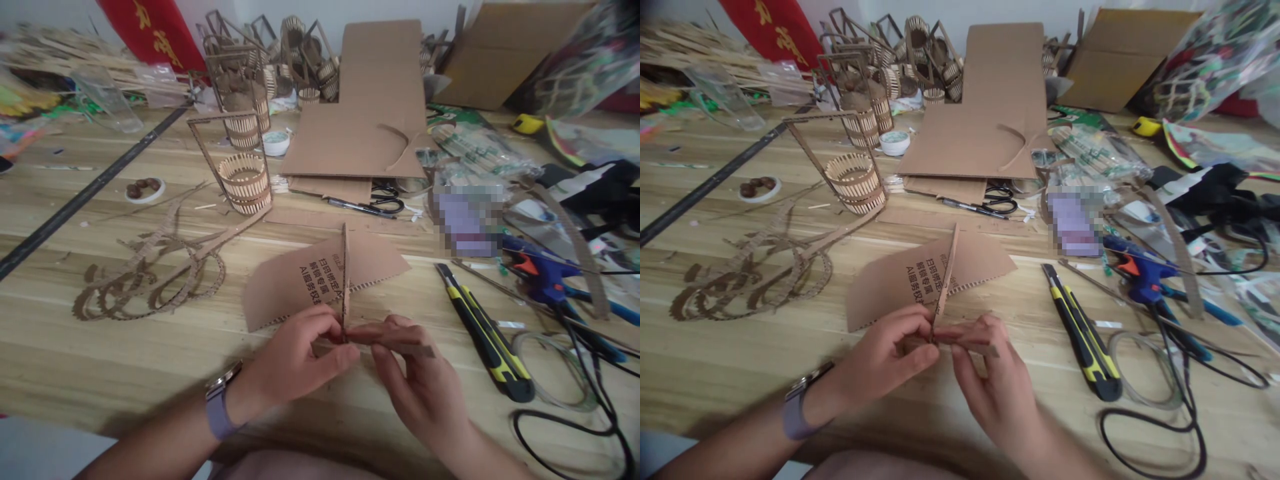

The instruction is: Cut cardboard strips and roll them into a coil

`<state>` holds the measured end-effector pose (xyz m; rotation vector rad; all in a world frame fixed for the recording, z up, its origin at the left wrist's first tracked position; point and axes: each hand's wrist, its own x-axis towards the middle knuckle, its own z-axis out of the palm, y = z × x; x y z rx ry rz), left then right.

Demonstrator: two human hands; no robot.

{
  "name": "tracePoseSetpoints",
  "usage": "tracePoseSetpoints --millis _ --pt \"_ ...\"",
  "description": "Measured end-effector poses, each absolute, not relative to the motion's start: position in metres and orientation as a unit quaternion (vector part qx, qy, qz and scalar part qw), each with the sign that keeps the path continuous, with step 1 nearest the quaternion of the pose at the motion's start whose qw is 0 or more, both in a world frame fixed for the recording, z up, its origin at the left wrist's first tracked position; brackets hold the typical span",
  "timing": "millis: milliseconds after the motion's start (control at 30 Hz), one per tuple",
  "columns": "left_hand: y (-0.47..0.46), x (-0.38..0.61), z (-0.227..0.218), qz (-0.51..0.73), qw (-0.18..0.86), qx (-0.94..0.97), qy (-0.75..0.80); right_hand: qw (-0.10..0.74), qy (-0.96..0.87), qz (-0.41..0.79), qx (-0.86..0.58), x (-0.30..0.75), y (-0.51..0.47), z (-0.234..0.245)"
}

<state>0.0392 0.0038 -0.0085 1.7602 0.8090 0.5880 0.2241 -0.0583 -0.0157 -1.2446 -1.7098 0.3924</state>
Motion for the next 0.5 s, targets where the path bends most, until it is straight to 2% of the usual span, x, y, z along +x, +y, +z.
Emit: tracePoseSetpoints --millis 233,500 --pt "0.0010 0.0406 -0.0089 0.265 0.492 0.769 0.311 0.428 -0.745 0.104 -0.500 0.2228 -0.0542 -0.0106" --pt "0.0021 0.0400 -0.0080 0.265 0.487 0.780 0.290 0.456 -0.699 0.121 -0.537 0.2266 -0.0546 -0.0108"
